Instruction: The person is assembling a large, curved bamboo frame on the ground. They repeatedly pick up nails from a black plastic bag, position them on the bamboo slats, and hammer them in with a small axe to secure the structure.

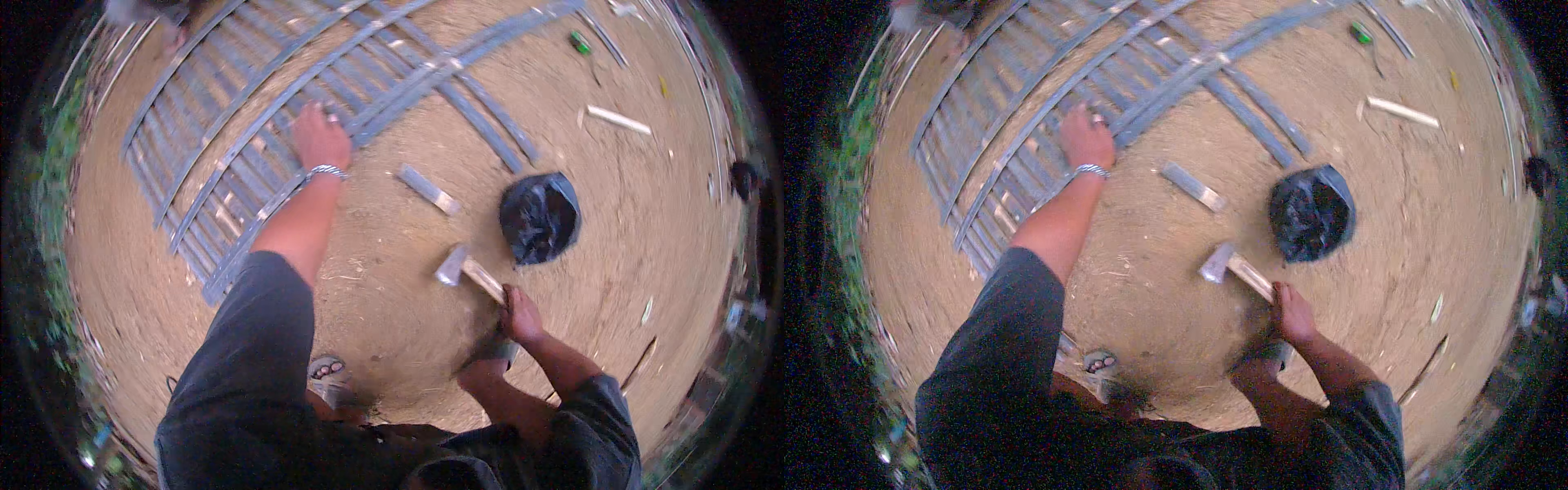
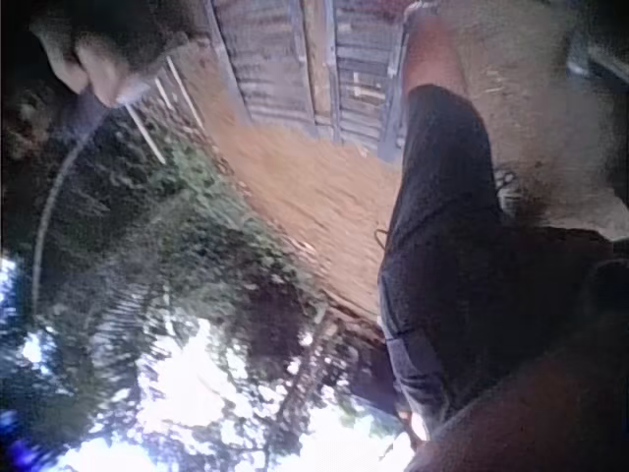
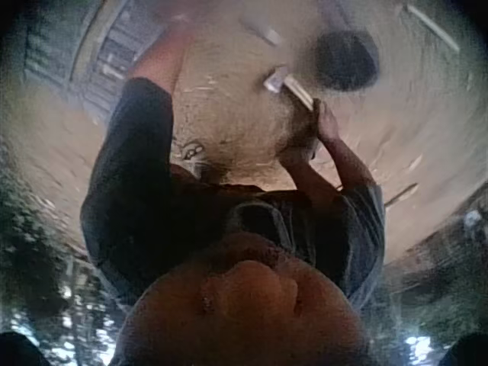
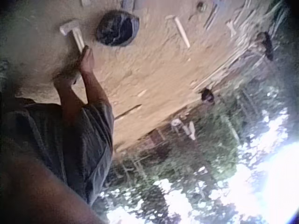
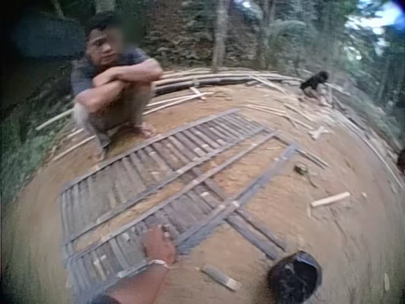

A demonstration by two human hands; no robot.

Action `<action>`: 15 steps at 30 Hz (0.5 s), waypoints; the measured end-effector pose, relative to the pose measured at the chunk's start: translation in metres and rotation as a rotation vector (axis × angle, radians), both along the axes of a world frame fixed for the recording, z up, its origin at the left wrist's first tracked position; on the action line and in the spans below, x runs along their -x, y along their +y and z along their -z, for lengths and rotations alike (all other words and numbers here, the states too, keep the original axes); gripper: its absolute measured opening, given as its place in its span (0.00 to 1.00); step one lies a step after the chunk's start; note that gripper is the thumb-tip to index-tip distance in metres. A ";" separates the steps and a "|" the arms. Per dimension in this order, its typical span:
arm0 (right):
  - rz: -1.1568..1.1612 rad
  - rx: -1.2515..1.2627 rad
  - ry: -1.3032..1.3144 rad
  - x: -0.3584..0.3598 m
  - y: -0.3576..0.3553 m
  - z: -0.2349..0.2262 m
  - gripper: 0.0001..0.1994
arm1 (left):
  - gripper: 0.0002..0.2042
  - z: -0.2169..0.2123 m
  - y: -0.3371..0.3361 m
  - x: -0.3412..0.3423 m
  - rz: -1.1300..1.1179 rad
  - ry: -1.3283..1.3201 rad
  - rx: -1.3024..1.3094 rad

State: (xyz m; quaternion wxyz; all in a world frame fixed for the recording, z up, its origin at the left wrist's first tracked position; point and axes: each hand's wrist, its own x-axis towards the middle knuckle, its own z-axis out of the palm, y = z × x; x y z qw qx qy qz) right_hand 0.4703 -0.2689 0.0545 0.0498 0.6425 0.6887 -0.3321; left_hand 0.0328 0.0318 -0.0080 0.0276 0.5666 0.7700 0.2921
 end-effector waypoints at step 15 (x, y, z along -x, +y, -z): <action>-0.081 -0.183 0.126 -0.006 0.014 0.039 0.27 | 0.09 -0.072 -0.089 -0.325 1.296 0.360 0.299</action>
